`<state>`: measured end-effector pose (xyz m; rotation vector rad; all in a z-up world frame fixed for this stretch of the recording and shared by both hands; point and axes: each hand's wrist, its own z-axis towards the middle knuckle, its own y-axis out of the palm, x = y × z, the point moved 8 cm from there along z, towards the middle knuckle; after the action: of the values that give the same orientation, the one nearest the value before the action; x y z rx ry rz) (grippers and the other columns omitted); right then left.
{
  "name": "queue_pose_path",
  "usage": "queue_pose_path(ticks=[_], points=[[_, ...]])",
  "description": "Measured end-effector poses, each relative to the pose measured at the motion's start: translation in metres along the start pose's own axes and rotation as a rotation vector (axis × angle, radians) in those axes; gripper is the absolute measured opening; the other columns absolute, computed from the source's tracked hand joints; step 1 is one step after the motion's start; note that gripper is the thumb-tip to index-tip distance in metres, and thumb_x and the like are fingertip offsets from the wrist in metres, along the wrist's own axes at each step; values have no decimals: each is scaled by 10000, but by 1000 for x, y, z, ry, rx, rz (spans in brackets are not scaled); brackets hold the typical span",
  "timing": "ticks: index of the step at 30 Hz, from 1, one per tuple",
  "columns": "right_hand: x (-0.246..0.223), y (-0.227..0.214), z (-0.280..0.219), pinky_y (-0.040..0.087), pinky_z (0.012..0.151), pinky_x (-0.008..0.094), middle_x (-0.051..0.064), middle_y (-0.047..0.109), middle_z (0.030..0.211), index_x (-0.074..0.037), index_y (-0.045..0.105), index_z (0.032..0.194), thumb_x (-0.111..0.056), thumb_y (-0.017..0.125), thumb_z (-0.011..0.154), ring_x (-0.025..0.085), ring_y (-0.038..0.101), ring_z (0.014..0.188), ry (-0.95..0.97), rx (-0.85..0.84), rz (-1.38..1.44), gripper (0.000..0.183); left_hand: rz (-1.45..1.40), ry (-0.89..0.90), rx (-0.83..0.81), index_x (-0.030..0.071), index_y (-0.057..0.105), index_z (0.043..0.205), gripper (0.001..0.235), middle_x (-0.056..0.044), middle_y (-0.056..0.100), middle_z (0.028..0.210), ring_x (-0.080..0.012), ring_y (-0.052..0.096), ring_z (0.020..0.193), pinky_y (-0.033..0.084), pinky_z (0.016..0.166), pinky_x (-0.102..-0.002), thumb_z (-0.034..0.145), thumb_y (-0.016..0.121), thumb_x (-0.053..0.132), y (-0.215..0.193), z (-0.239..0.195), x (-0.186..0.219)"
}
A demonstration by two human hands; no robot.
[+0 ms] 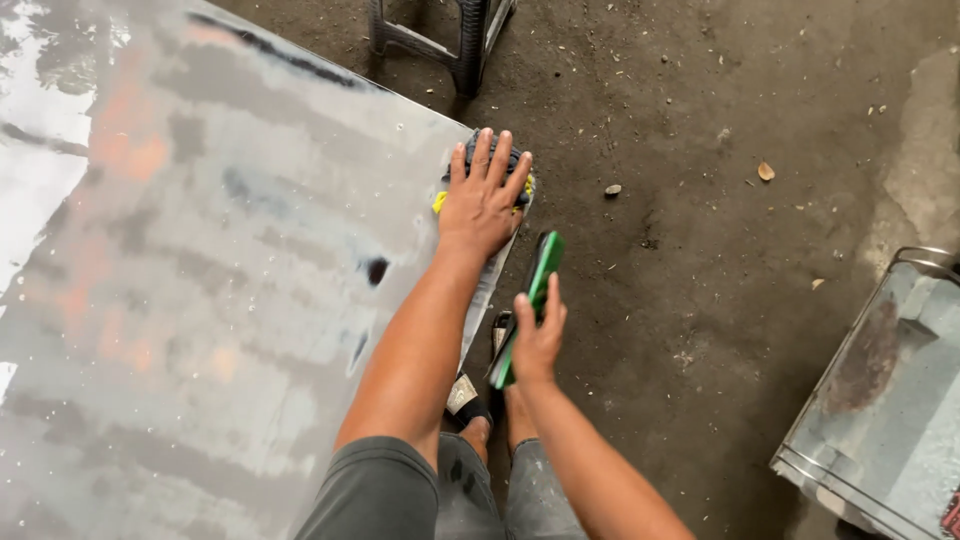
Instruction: The person uses a green sanding block to sand a large, flat, metallic car part, likely a hood or trunk lid. They repeatedly wipe the surface with a yellow cloth and dip the cloth into a green bucket of water to clean the area while sanding.
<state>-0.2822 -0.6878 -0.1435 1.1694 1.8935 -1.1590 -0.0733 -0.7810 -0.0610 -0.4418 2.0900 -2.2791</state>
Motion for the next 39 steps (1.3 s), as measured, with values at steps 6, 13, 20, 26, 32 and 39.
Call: queue_pose_path(ticks=[6,13,20,26,32,39], points=[[-2,-2,50,498,1010,362,110,532,1370,-98,433,1564,-265,674,983,230,588,1197,-153,-8,274,651,94,154,-4,152,511,1497,733,-155,412,1621,-361,326,1507,231,1211,-565,817,712,337,-39,-115,31],[2,1,31,426,1082,344,133,496,1480,-80,430,1564,-253,673,961,224,531,1309,-47,-75,271,673,10,126,-255,184,442,1513,807,-109,367,1603,-317,311,1480,211,1162,-584,779,723,368,-41,-274,37],[34,-8,21,455,1050,352,141,522,1401,-94,461,1536,-248,689,952,243,559,1255,-7,-102,267,645,119,154,-148,211,453,1530,847,-128,356,1631,-342,281,1517,195,1204,-580,782,763,458,-14,-107,35],[20,-16,5,468,1018,347,136,563,1301,-124,475,1537,-234,706,953,236,576,1191,-125,-80,75,637,72,2,-18,255,441,1533,782,-109,314,1649,-331,244,1533,156,1215,-596,832,714,469,-11,-48,8],[-28,9,-5,453,1058,386,165,522,1368,-161,444,1560,-290,718,958,278,550,1254,-356,-60,-51,674,-63,-347,65,260,416,1581,761,-120,298,1671,-338,229,1551,142,1236,-566,907,646,527,-73,-194,-63],[-64,61,-85,408,1063,531,232,354,1536,-236,343,1603,-399,689,949,424,425,1329,-587,-125,-489,757,-20,-516,60,215,439,1569,733,-137,302,1663,-364,221,1541,135,1230,-588,937,579,556,-81,-307,-100]])
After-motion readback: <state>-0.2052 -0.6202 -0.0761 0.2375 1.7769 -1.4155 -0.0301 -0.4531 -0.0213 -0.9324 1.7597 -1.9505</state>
